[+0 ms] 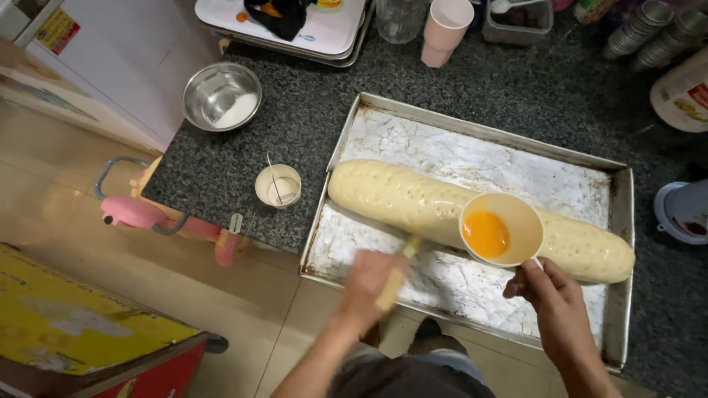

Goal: Apply egg wash to a loaf of dough, prick holes in it, and sprinkle with sesame seeds.

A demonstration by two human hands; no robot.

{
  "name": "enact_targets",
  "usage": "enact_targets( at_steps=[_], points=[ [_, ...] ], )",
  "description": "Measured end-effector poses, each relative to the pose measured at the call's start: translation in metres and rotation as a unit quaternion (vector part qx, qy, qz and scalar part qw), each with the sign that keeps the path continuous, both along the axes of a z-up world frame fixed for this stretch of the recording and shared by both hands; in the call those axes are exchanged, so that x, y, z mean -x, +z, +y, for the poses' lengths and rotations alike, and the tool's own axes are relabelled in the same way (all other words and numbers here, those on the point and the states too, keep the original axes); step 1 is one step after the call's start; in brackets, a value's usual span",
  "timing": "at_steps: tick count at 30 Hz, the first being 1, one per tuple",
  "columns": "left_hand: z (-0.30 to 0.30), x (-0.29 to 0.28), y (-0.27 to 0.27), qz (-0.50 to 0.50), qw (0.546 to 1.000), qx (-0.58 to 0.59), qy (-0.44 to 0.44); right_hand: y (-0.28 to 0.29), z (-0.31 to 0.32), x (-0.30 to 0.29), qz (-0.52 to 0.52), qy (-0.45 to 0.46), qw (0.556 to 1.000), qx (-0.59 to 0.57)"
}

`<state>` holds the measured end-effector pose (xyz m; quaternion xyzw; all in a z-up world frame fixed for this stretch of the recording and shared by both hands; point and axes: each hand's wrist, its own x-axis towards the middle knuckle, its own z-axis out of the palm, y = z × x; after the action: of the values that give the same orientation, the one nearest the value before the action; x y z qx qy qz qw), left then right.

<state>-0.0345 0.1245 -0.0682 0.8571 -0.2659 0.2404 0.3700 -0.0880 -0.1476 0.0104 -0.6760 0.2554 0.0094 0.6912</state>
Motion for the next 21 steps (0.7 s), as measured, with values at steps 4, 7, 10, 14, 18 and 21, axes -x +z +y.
enact_targets(
  at_steps=[4,7,10,14,18,21],
  points=[
    [0.047,-0.035,0.016,-0.038,0.963,0.065,0.260,-0.003,-0.015,0.003,-0.005,0.011,1.000,-0.007],
    [0.029,-0.032,0.014,-0.036,0.965,0.007,0.260,0.002,-0.021,0.001,-0.007,0.029,1.000,-0.002],
    [-0.035,0.022,-0.012,0.179,0.976,0.005,0.122,-0.006,-0.035,0.003,-0.014,0.032,0.999,-0.015],
    [-0.050,0.029,-0.016,0.044,0.998,0.052,0.011,0.000,-0.047,0.005,-0.010,0.040,0.999,-0.012],
    [0.007,-0.005,0.023,0.011,0.956,0.141,0.258,0.007,-0.055,0.010,0.001,0.047,0.999,0.006],
    [-0.008,-0.004,0.025,0.099,0.937,0.111,0.315,0.010,-0.058,0.011,0.000,0.048,0.999,0.004]
  ],
)
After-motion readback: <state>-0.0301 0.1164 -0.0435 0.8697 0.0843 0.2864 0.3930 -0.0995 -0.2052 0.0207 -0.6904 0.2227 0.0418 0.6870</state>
